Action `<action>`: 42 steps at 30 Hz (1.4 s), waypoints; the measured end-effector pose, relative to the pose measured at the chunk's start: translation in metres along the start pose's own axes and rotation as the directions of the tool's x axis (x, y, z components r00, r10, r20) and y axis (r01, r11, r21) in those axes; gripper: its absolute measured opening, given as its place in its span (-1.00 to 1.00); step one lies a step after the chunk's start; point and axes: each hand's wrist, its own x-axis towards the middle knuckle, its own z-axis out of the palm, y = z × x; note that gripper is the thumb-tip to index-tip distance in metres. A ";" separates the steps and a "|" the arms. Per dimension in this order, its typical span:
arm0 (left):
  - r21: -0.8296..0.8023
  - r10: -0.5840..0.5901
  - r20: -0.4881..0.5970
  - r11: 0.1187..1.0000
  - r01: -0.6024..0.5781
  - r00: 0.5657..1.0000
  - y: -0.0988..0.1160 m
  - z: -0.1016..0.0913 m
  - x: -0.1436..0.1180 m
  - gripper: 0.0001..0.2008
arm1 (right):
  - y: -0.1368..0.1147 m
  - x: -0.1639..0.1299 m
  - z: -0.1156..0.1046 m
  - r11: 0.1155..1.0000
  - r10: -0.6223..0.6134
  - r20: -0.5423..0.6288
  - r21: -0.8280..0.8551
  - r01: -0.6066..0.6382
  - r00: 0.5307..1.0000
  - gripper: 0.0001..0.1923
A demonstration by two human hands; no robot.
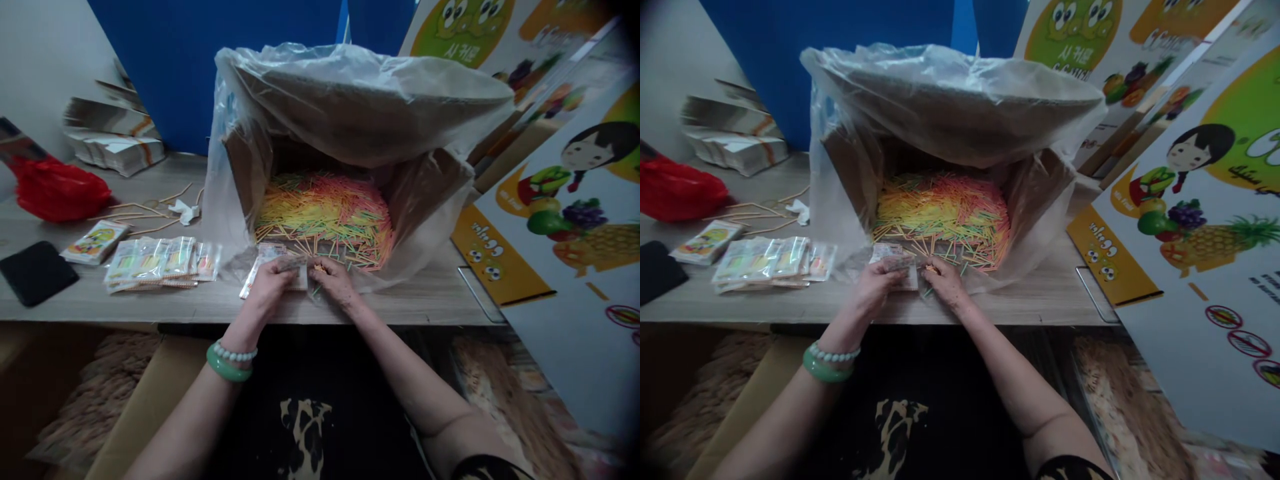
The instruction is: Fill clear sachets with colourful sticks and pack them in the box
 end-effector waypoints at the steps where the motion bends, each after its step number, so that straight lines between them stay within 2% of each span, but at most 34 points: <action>1: -0.108 -0.078 0.009 0.991 0.079 0.997 -0.002 -0.002 -0.002 -0.81 | -0.001 -0.001 -0.001 1.000 0.007 0.002 -0.003 -0.007 1.000 -0.84; 3: -0.247 -0.170 0.042 0.953 0.176 0.984 -0.005 -0.003 -0.006 -0.75 | -0.003 -0.002 -0.003 1.000 0.015 -0.001 -0.007 -0.015 1.000 -0.84; 7: -0.310 -0.173 0.085 0.931 0.191 0.981 -0.006 0.000 -0.014 -0.67 | -0.006 -0.006 -0.007 0.996 0.007 0.022 -0.093 -0.005 1.000 -0.84; 10: -0.250 -0.167 0.098 0.950 0.187 0.981 -0.007 -0.002 -0.017 -0.72 | -0.008 -0.009 -0.012 0.983 -0.025 0.100 -0.180 0.043 0.995 -0.84; 13: -0.147 -0.160 0.057 0.975 0.167 0.985 -0.009 -0.005 -0.019 -0.79 | -0.011 -0.011 -0.017 0.976 -0.046 0.171 -0.200 0.081 0.984 -0.82; 16: -0.053 -0.096 0.026 0.994 0.097 0.995 -0.011 -0.003 -0.021 -0.79 | -0.016 -0.010 -0.020 0.981 -0.045 0.103 -0.183 0.064 0.994 -0.79; 19: 0.019 -0.016 0.035 1.000 0.015 0.999 -0.010 0.000 -0.023 -0.78 | -0.028 -0.006 -0.022 0.997 -0.039 -0.073 -0.063 0.034 0.997 -0.83; 23: 0.086 -0.075 0.029 0.994 0.072 0.997 -0.012 0.000 -0.025 -0.67 | -0.050 -0.001 -0.020 0.979 -0.022 -0.193 0.194 0.060 0.981 -0.87; 26: 0.122 -0.126 -0.016 0.984 0.127 0.992 -0.016 -0.002 -0.026 -0.61 | -0.068 0.002 -0.013 0.918 0.036 -0.187 0.394 0.041 0.982 -0.87; 28: 0.138 -0.120 -0.018 0.983 0.122 0.993 -0.017 -0.003 -0.026 -0.62 | -0.080 0.002 -0.006 0.873 0.049 -0.165 0.486 0.038 0.985 -0.85; 32: 0.185 0.027 0.038 0.982 -0.034 0.999 -0.009 -0.001 -0.025 -0.75 | -0.093 0.002 0.007 0.856 0.011 -0.128 0.514 0.056 0.992 -0.80; 35: 0.293 0.158 0.085 0.940 -0.177 0.984 0.001 -0.001 -0.025 -0.81 | -0.092 0.001 0.013 0.850 -0.016 -0.113 0.522 0.073 0.993 -0.78; 37: 0.357 0.198 0.087 0.909 -0.216 0.976 0.004 -0.002 -0.025 -0.79 | -0.088 0.000 0.014 0.844 -0.007 -0.109 0.533 0.064 0.994 -0.79; 39: 0.364 0.192 0.063 0.909 -0.202 0.979 0.004 -0.005 -0.024 -0.77 | -0.084 -0.001 0.014 0.844 0.022 -0.105 0.536 0.038 0.994 -0.79; 42: 0.289 0.122 0.001 0.950 -0.118 0.992 0.000 -0.007 -0.024 -0.71 | -0.083 -0.002 0.013 0.846 0.045 -0.108 0.532 0.020 0.993 -0.79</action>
